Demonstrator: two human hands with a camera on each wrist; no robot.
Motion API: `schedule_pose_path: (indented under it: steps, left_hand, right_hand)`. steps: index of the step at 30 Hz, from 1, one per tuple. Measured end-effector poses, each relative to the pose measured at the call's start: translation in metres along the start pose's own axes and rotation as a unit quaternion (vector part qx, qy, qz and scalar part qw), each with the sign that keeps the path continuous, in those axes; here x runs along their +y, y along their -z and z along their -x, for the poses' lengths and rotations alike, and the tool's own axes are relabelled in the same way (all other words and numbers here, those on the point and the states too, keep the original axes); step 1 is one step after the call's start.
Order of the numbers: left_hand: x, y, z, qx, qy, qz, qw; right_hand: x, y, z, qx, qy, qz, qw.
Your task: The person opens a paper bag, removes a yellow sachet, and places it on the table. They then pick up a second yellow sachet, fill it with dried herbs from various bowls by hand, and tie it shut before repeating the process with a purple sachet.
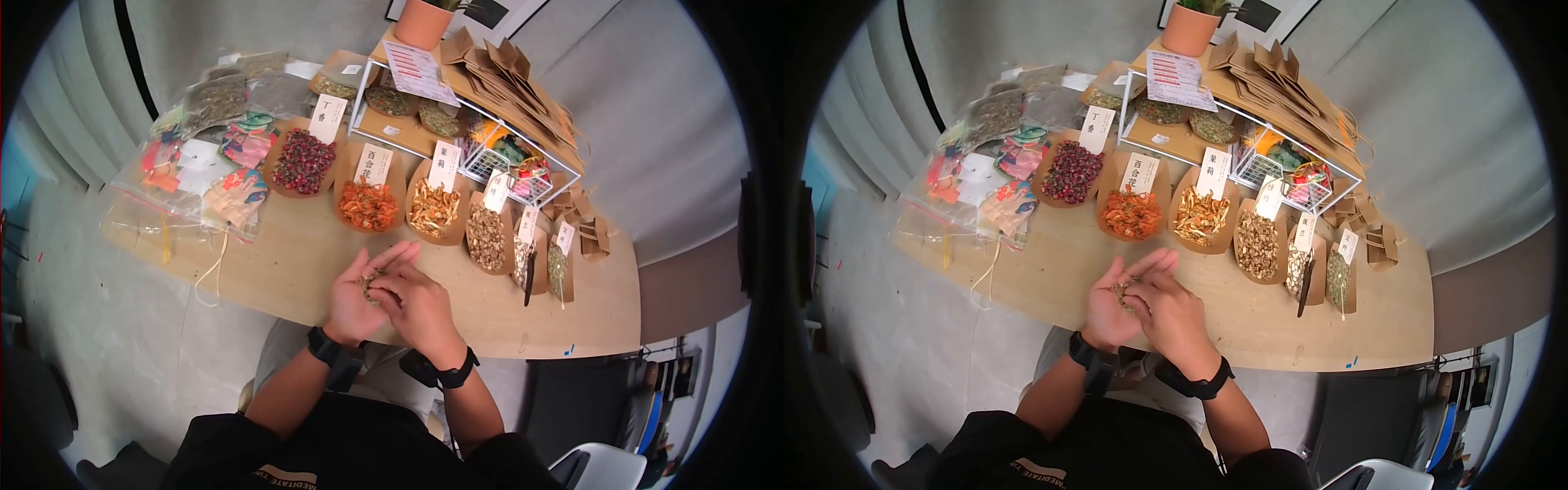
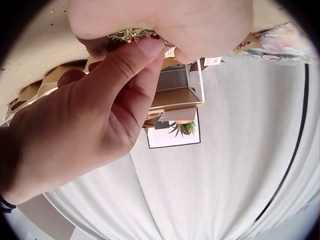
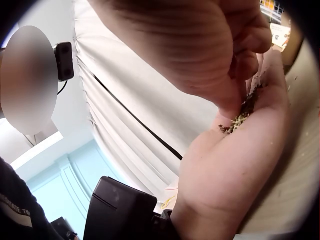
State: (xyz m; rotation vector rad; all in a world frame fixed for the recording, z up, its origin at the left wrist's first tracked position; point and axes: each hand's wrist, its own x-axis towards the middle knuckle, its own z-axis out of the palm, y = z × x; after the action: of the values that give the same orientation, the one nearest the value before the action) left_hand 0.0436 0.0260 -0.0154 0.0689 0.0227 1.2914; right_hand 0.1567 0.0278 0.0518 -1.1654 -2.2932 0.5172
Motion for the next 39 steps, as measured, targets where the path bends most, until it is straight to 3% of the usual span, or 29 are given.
schedule_pose_path:
  steps: [5,8,12,18,20,23,26,29,32,35,36,39]
  left_hand:
    - [-0.001,0.002,-0.001,-0.013,0.010,0.057,0.998]
    - [-0.001,0.003,-0.001,-0.013,0.017,0.077,0.997]
    - [-0.001,0.003,-0.001,-0.044,0.022,0.081,0.995]
    - [0.000,0.005,-0.002,-0.028,0.028,0.079,0.996]
    - [-0.001,0.004,-0.002,-0.002,0.028,0.092,0.995]
    - [-0.001,0.004,-0.003,0.017,0.029,0.094,0.995]
    - [-0.002,0.004,-0.002,0.033,0.024,0.087,0.995]
    - [-0.003,0.006,-0.003,0.041,0.025,0.089,0.995]
    - [-0.002,0.006,-0.001,0.061,0.024,0.081,0.995]
    - [-0.012,-0.013,-0.014,0.097,0.040,0.044,0.994]
    - [-0.021,-0.024,-0.019,0.111,0.044,0.029,0.992]
    - [-0.075,-0.077,-0.072,0.070,0.108,-0.046,0.991]
  right_hand:
    - [-0.002,0.003,-0.002,0.044,-0.001,0.002,0.999]
    - [0.002,0.005,0.003,0.053,-0.079,-0.079,0.992]
    - [-0.001,0.009,0.006,0.077,-0.085,-0.107,0.988]
    - [0.005,0.016,0.013,0.113,-0.080,-0.086,0.987]
    - [0.016,0.019,0.019,0.136,-0.097,-0.078,0.983]
    - [0.046,0.033,0.018,0.248,-0.163,-0.075,0.952]
    - [0.092,0.057,0.008,0.305,-0.143,-0.042,0.941]
    - [0.100,0.070,0.014,0.226,-0.292,0.076,0.926]
    - [0.093,0.058,0.042,0.303,-0.222,0.041,0.926]
    - [0.097,0.036,0.090,0.319,-0.257,-0.072,0.910]
    - [0.100,0.031,0.102,0.304,-0.305,-0.129,0.893]
    - [0.107,0.019,0.121,0.350,-0.303,-0.216,0.860]
